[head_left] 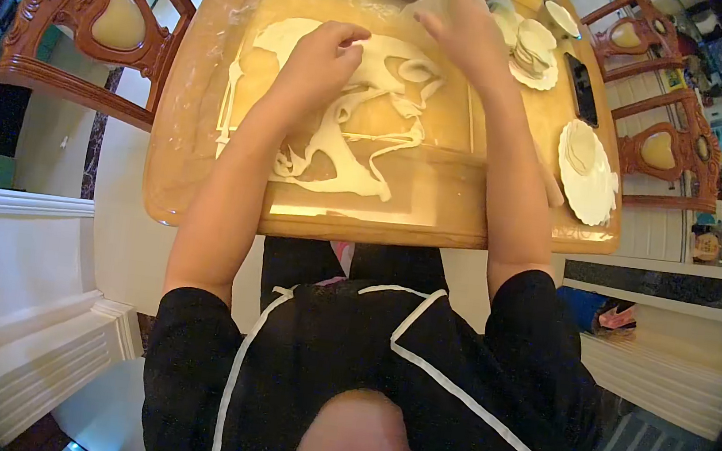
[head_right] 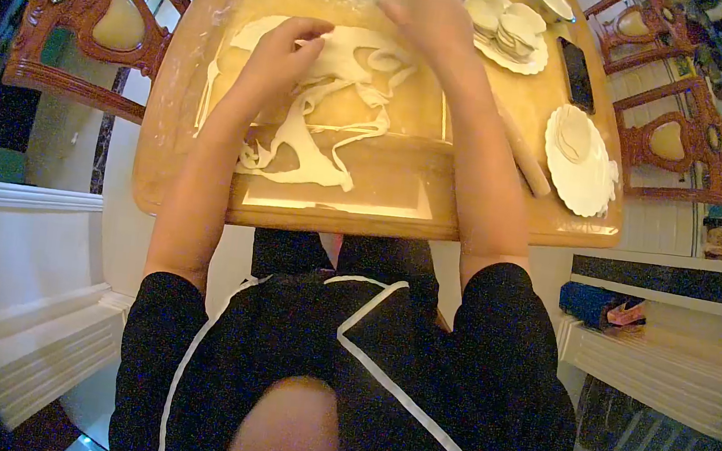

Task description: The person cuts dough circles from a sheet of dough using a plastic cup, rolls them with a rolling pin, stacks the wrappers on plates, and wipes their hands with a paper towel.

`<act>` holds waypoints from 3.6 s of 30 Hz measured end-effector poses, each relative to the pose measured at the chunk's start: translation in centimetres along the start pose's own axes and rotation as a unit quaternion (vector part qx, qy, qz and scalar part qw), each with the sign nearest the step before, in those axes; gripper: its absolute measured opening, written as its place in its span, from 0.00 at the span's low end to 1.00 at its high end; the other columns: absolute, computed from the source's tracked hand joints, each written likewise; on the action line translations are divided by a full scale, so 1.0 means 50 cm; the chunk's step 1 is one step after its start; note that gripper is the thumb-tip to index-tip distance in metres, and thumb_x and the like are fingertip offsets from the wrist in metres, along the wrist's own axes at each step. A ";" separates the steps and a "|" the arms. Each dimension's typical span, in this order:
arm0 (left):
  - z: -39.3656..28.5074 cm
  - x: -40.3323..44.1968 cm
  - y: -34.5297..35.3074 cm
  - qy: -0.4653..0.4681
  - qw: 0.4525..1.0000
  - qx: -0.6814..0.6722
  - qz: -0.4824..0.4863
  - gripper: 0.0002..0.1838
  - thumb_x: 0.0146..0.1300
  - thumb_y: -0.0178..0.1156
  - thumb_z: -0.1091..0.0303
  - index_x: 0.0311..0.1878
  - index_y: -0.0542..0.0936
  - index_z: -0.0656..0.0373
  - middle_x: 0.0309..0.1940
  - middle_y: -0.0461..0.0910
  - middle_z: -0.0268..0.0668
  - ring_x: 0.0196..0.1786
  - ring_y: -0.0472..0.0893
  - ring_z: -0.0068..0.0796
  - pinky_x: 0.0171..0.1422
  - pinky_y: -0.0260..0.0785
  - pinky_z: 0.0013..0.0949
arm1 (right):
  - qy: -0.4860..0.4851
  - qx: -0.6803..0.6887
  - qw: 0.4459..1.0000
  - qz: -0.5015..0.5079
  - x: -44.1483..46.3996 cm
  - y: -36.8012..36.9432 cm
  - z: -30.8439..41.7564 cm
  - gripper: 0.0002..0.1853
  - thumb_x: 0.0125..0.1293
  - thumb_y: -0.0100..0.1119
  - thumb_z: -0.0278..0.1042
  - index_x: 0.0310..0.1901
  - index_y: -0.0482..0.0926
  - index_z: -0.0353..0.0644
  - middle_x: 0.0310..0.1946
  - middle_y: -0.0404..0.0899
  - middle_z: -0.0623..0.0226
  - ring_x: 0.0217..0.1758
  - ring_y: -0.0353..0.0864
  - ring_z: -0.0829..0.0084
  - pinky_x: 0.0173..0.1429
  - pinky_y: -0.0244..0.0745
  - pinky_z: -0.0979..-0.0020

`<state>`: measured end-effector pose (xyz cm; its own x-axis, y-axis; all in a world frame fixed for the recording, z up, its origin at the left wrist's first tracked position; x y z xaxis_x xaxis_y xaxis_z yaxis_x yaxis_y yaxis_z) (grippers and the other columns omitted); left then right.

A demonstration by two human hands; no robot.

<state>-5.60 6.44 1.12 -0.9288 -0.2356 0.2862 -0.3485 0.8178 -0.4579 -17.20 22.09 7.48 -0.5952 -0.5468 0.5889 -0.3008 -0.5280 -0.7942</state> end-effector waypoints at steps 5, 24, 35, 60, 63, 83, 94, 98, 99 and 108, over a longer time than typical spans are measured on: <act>-0.016 -0.007 0.011 0.023 0.999 0.017 0.036 0.16 0.63 0.54 0.69 0.51 0.81 0.63 0.49 0.79 0.48 0.54 0.80 0.44 0.60 0.72 0.39 | -0.003 0.026 0.999 0.023 -0.018 0.000 0.008 0.23 0.60 0.66 0.41 0.55 0.77 0.39 0.51 0.78 0.51 0.56 0.76 0.50 0.58 0.74 0.57; -0.013 -0.008 0.072 -0.172 0.934 -0.303 0.078 0.19 0.67 0.60 0.61 0.55 0.80 0.63 0.44 0.81 0.35 0.45 0.79 0.23 0.51 0.71 0.29 | 0.241 0.587 0.759 0.146 -0.104 0.065 -0.042 0.10 0.67 0.60 0.32 0.45 0.74 0.38 0.35 0.80 0.68 0.34 0.79 0.79 0.35 0.75 0.77; -0.022 -0.011 0.076 -0.176 0.914 -0.359 0.064 0.12 0.65 0.65 0.64 0.47 0.79 0.59 0.36 0.81 0.29 0.36 0.80 0.17 0.43 0.74 0.22 | 0.144 0.631 0.752 0.127 -0.108 0.043 0.035 0.17 0.63 0.62 0.24 0.54 0.73 0.35 0.41 0.77 0.69 0.43 0.76 0.81 0.50 0.74 0.78; 0.012 -0.009 0.093 -0.218 0.821 -0.520 0.084 0.12 0.71 0.55 0.69 0.51 0.76 0.69 0.44 0.82 0.43 0.43 0.84 0.31 0.48 0.81 0.33 | -0.161 0.291 0.939 -0.084 -0.110 -0.059 0.098 0.07 0.63 0.61 0.32 0.39 0.84 0.41 0.39 0.82 0.59 0.46 0.80 0.63 0.51 0.75 0.65; -0.026 -0.014 0.085 -0.216 0.814 -0.536 0.052 0.12 0.70 0.54 0.72 0.52 0.76 0.69 0.45 0.82 0.42 0.44 0.84 0.30 0.50 0.81 0.34 | 0.210 0.588 0.777 0.082 -0.107 0.039 0.004 0.16 0.71 0.58 0.38 0.51 0.81 0.34 0.39 0.81 0.72 0.43 0.76 0.82 0.51 0.72 0.76; 0.007 -0.007 0.046 -0.165 0.943 -0.288 -0.010 0.11 0.67 0.59 0.73 0.51 0.77 0.64 0.36 0.81 0.34 0.35 0.80 0.20 0.43 0.75 0.24 | 0.155 0.448 0.879 0.043 -0.094 0.007 -0.069 0.11 0.63 0.61 0.32 0.42 0.84 0.35 0.32 0.81 0.72 0.36 0.76 0.81 0.41 0.73 0.74; -0.037 -0.001 0.007 0.029 0.996 0.070 -0.045 0.07 0.65 0.59 0.74 0.44 0.80 0.65 0.39 0.81 0.43 0.40 0.81 0.38 0.48 0.73 0.34 | 0.211 0.126 0.967 -0.063 0.025 -0.132 -0.471 0.13 0.58 0.62 0.39 0.37 0.86 0.37 0.35 0.85 0.52 0.40 0.84 0.53 0.46 0.76 0.57; -0.043 -0.002 0.009 0.126 0.976 0.175 -0.037 0.08 0.61 0.59 0.76 0.44 0.80 0.64 0.42 0.81 0.45 0.48 0.79 0.47 0.53 0.73 0.40 | 0.222 0.023 0.975 -0.015 0.050 -0.115 -0.509 0.13 0.58 0.62 0.39 0.36 0.86 0.37 0.33 0.85 0.51 0.38 0.84 0.54 0.44 0.77 0.57; -0.049 -0.003 0.016 0.149 0.968 0.199 -0.022 0.09 0.60 0.59 0.76 0.44 0.81 0.64 0.43 0.80 0.45 0.51 0.78 0.48 0.54 0.72 0.42 | 0.224 0.011 0.974 0.006 0.054 -0.108 -0.511 0.14 0.58 0.62 0.39 0.36 0.85 0.36 0.33 0.85 0.50 0.38 0.84 0.54 0.44 0.77 0.57; -0.034 0.000 0.019 0.127 0.977 0.170 -0.002 0.09 0.57 0.61 0.76 0.42 0.82 0.64 0.44 0.79 0.47 0.52 0.77 0.49 0.56 0.71 0.43 | 0.212 -0.074 0.975 0.006 0.022 -0.023 -0.541 0.11 0.58 0.64 0.37 0.35 0.81 0.37 0.34 0.83 0.49 0.41 0.83 0.51 0.45 0.76 0.54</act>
<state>-5.74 8.12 2.14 -0.8808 -0.0645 0.4690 -0.4142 0.5849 -0.6974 -37.67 39.68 4.99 -0.8438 -0.2186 0.4902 -0.3777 -0.4071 -0.8317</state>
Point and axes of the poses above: each hand's wrist, its own x-axis towards the middle knuckle, its own y-axis out of the palm, z = x × y, the point moved 8 cm from there along x, towards the middle knuckle
